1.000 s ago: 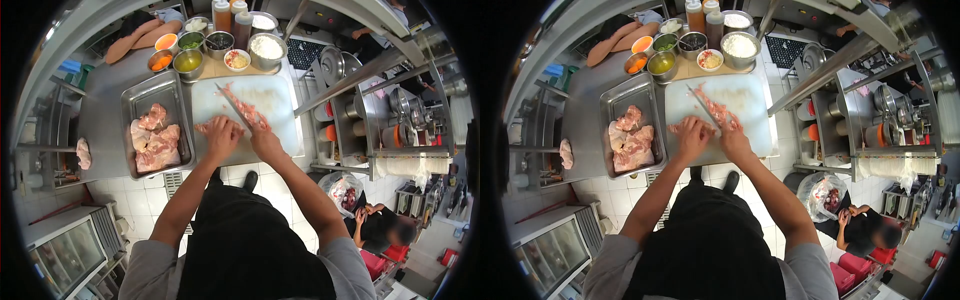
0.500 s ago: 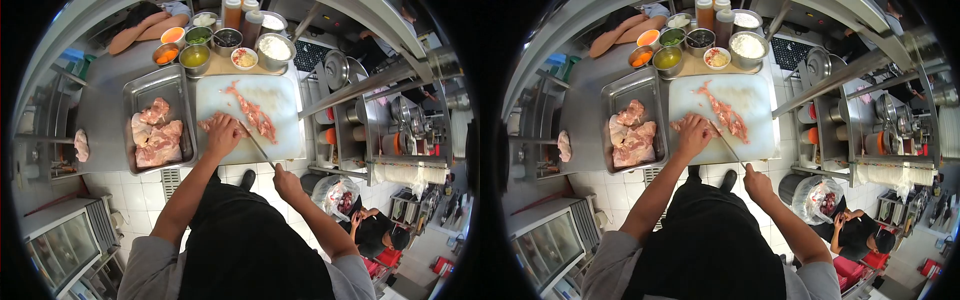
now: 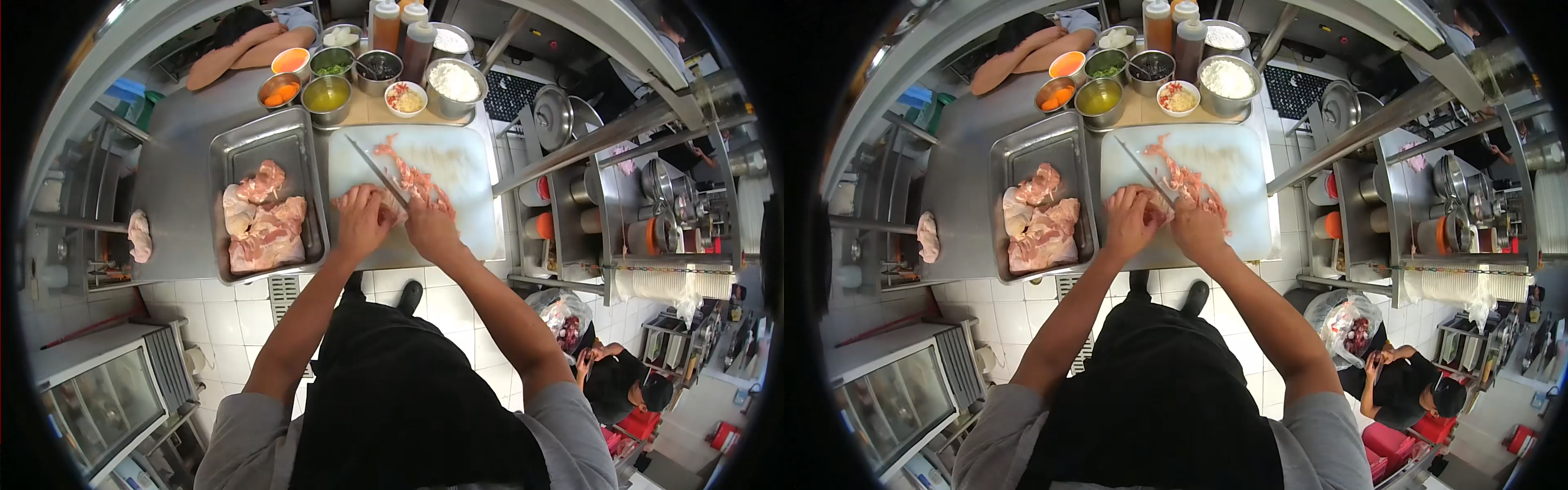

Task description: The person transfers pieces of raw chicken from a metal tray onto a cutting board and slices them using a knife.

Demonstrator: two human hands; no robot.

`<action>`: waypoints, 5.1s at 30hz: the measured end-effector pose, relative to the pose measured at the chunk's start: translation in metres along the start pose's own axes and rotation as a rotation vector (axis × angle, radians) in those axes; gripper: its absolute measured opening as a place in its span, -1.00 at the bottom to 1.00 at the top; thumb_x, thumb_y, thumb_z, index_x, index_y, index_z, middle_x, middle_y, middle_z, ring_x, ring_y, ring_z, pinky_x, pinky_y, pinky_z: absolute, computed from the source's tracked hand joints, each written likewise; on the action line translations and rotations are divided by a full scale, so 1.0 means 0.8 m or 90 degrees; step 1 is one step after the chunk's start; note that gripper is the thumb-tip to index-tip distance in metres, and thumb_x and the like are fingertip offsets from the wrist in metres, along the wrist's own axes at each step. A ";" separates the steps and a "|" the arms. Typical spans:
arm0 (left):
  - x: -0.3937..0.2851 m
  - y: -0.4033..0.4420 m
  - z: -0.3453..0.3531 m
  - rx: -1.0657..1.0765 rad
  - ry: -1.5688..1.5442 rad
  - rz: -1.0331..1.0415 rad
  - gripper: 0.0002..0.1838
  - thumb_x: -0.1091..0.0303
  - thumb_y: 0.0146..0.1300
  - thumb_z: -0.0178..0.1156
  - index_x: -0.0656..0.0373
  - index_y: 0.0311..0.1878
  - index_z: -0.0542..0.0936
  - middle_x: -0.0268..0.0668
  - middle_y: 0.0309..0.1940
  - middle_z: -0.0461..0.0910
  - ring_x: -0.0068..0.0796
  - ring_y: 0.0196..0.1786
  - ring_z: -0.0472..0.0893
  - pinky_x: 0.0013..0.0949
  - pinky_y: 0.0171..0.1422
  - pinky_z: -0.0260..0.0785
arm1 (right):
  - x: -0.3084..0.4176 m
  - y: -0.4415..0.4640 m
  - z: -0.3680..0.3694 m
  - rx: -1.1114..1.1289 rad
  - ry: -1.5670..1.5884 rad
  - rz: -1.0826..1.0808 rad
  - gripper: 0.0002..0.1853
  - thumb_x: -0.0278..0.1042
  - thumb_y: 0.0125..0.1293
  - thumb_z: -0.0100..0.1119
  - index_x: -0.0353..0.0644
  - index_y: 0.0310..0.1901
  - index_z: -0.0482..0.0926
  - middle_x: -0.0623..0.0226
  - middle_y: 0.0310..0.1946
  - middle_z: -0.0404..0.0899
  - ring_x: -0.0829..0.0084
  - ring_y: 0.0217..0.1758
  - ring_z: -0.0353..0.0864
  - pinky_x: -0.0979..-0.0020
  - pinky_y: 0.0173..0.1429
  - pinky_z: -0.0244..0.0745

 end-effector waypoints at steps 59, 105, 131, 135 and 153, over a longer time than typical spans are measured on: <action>0.008 0.067 -0.004 0.262 -0.081 -0.088 -0.50 0.31 0.20 0.51 0.20 0.15 0.54 -0.10 0.02 0.60 -0.06 0.14 0.61 -0.09 0.28 0.45 | -0.064 -0.116 -0.084 0.080 0.307 0.275 -0.77 -0.29 0.53 0.07 -0.32 -0.03 0.49 -0.25 -0.37 0.69 -0.34 -0.22 0.70 -0.24 -0.04 0.55; -0.005 -0.003 0.029 -0.064 -0.043 -0.034 -0.78 0.45 0.09 0.34 0.16 -0.17 0.58 -0.18 -0.15 0.50 -0.02 -0.02 0.50 0.02 0.07 0.33 | -0.011 -0.046 0.027 0.107 0.019 0.078 -0.80 -0.33 0.48 0.15 -0.23 -0.01 0.42 -0.10 -0.46 0.70 -0.14 -0.35 0.77 -0.14 -0.27 0.64; 0.005 -0.007 0.024 -0.075 -0.137 -0.035 -0.77 0.50 0.11 0.35 0.22 -0.14 0.61 -0.13 -0.13 0.53 0.02 0.03 0.51 0.04 0.16 0.38 | 0.003 -0.011 0.006 0.090 0.068 0.073 -0.84 -0.45 0.40 0.16 -0.31 -0.09 0.44 -0.21 -0.42 0.69 -0.21 -0.35 0.76 -0.15 -0.20 0.66; 0.004 -0.010 0.031 -0.069 -0.083 -0.038 -0.78 0.50 0.09 0.36 0.19 -0.17 0.62 -0.18 -0.13 0.53 -0.01 0.02 0.52 0.02 0.13 0.37 | -0.010 -0.040 0.030 0.084 0.056 0.010 -0.84 -0.43 0.43 0.12 -0.29 -0.06 0.42 -0.21 -0.47 0.68 -0.27 -0.38 0.73 -0.22 -0.24 0.62; 0.013 -0.012 0.026 -0.061 -0.173 -0.065 -0.72 0.48 0.15 0.31 0.21 -0.04 0.60 -0.11 -0.07 0.55 0.06 0.06 0.53 0.04 0.19 0.39 | -0.017 0.038 0.033 0.112 0.076 0.047 -0.61 -0.29 0.46 0.15 -0.30 0.22 0.45 -0.15 -0.34 0.73 -0.13 -0.31 0.80 -0.09 -0.26 0.70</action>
Point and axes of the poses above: each hand's wrist, its own y-axis towards the middle knuckle, its own z-axis out of the palm, x = y × z, the point moved 4 cm from there along y, towards the middle knuckle
